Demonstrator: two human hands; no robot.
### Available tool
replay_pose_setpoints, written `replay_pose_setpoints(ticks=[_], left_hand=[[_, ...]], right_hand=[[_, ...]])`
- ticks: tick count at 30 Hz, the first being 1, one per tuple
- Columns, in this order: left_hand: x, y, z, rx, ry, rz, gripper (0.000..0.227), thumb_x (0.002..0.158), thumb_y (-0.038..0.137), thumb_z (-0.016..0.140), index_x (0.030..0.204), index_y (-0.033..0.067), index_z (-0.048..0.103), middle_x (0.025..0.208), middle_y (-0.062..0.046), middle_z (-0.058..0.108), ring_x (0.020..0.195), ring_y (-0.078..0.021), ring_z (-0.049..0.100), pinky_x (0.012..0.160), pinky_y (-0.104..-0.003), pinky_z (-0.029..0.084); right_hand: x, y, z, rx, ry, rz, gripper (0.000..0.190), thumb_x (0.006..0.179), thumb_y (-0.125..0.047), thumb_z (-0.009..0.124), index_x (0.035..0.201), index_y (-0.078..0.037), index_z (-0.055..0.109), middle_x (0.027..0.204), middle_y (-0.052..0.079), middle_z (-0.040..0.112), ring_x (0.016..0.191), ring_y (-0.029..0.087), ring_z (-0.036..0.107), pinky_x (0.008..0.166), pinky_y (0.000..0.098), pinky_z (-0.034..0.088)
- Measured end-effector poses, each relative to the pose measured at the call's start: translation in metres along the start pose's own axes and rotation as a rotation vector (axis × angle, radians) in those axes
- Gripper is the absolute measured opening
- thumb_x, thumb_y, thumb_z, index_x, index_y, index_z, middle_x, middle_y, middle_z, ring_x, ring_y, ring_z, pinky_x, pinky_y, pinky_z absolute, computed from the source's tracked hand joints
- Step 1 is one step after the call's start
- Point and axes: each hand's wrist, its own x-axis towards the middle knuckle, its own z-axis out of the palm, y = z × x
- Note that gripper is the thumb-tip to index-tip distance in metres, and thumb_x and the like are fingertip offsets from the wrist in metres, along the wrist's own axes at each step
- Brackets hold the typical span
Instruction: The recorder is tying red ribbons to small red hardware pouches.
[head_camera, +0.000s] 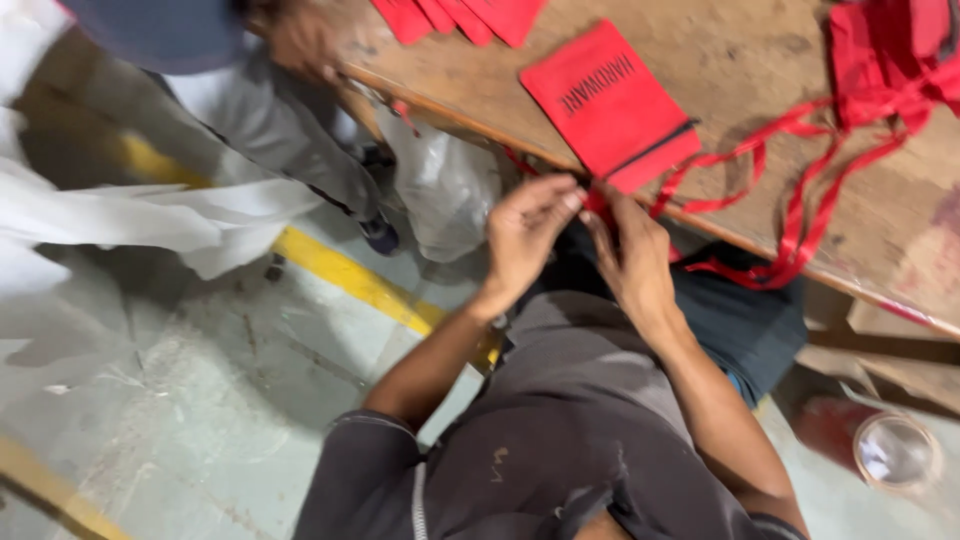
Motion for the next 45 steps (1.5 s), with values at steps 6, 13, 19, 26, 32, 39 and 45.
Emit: replay_pose_setpoints(ticks=[6, 13, 19, 26, 32, 39, 45], left_hand=[[-0.015, 0.024, 0.015, 0.360, 0.043, 0.274, 0.027, 0.098, 0.013, 0.078, 0.121, 0.0014, 0.073, 0.111, -0.010, 0.079, 0.099, -0.0151, 0.073, 0.092, -0.029, 0.059], [-0.020, -0.036, 0.015, -0.207, -0.224, -0.101, 0.055, 0.108, 0.032, 0.062, 0.151, 0.0071, 0.039, 0.128, -0.002, 0.051, 0.118, -0.0106, 0.050, 0.104, -0.026, 0.045], [-0.013, 0.003, 0.003, -0.151, -0.380, -0.210, 0.048, 0.110, 0.038, 0.058, 0.142, 0.0039, 0.049, 0.101, 0.003, 0.051, 0.082, -0.0035, 0.044, 0.068, -0.021, 0.040], [-0.018, 0.068, 0.002, 0.163, -0.257, -0.171, 0.025, 0.110, 0.028, 0.056, 0.113, 0.0046, 0.066, 0.078, 0.003, 0.062, 0.063, -0.0012, 0.046, 0.055, -0.019, 0.039], [-0.002, 0.097, -0.010, -0.215, -0.228, -0.101, 0.028, 0.111, 0.027, 0.059, 0.112, 0.0007, 0.068, 0.085, -0.001, 0.064, 0.066, -0.0025, 0.047, 0.058, -0.019, 0.037], [-0.005, 0.178, -0.006, -0.330, -0.230, -0.172, 0.027, 0.107, 0.022, 0.063, 0.109, -0.0043, 0.069, 0.082, -0.007, 0.068, 0.060, -0.0052, 0.053, 0.052, -0.019, 0.039], [0.000, 0.177, -0.017, -0.305, -0.237, -0.242, 0.020, 0.102, 0.016, 0.065, 0.106, -0.0037, 0.070, 0.079, -0.005, 0.067, 0.055, -0.0047, 0.052, 0.045, -0.019, 0.035]], right_hand=[[0.005, 0.016, 0.005, -0.085, 0.102, -0.343, 0.026, 0.097, -0.002, 0.067, 0.122, 0.001, 0.066, 0.101, 0.022, 0.067, 0.090, 0.037, 0.067, 0.079, 0.0414, 0.053], [0.016, -0.023, -0.011, 0.034, 0.022, -0.061, 0.016, 0.096, -0.008, 0.070, 0.110, 0.001, 0.072, 0.076, 0.018, 0.065, 0.058, 0.024, 0.060, 0.058, 0.0366, 0.047], [0.023, -0.033, -0.021, 0.075, -0.085, 0.071, 0.016, 0.099, -0.015, 0.069, 0.108, -0.002, 0.072, 0.074, 0.017, 0.067, 0.061, 0.025, 0.066, 0.059, 0.0379, 0.050], [0.035, -0.082, -0.045, -0.492, 0.122, -0.311, 0.031, 0.082, -0.005, 0.075, 0.113, -0.006, 0.076, 0.098, 0.023, 0.061, 0.095, 0.041, 0.057, 0.075, 0.0502, 0.049], [0.052, -0.074, -0.050, -0.361, 0.026, -0.425, 0.020, 0.099, -0.006, 0.070, 0.118, -0.001, 0.068, 0.101, 0.020, 0.066, 0.089, 0.040, 0.065, 0.074, 0.0474, 0.050], [0.037, -0.117, -0.050, 0.586, -0.048, -0.017, 0.018, 0.110, -0.013, 0.051, 0.110, 0.003, 0.058, 0.101, 0.018, 0.074, 0.089, 0.023, 0.073, 0.081, 0.0331, 0.063], [0.012, -0.079, -0.019, 1.047, -0.051, 0.081, 0.019, 0.110, -0.014, 0.047, 0.112, 0.004, 0.055, 0.104, 0.020, 0.071, 0.093, 0.026, 0.074, 0.084, 0.0402, 0.063]])
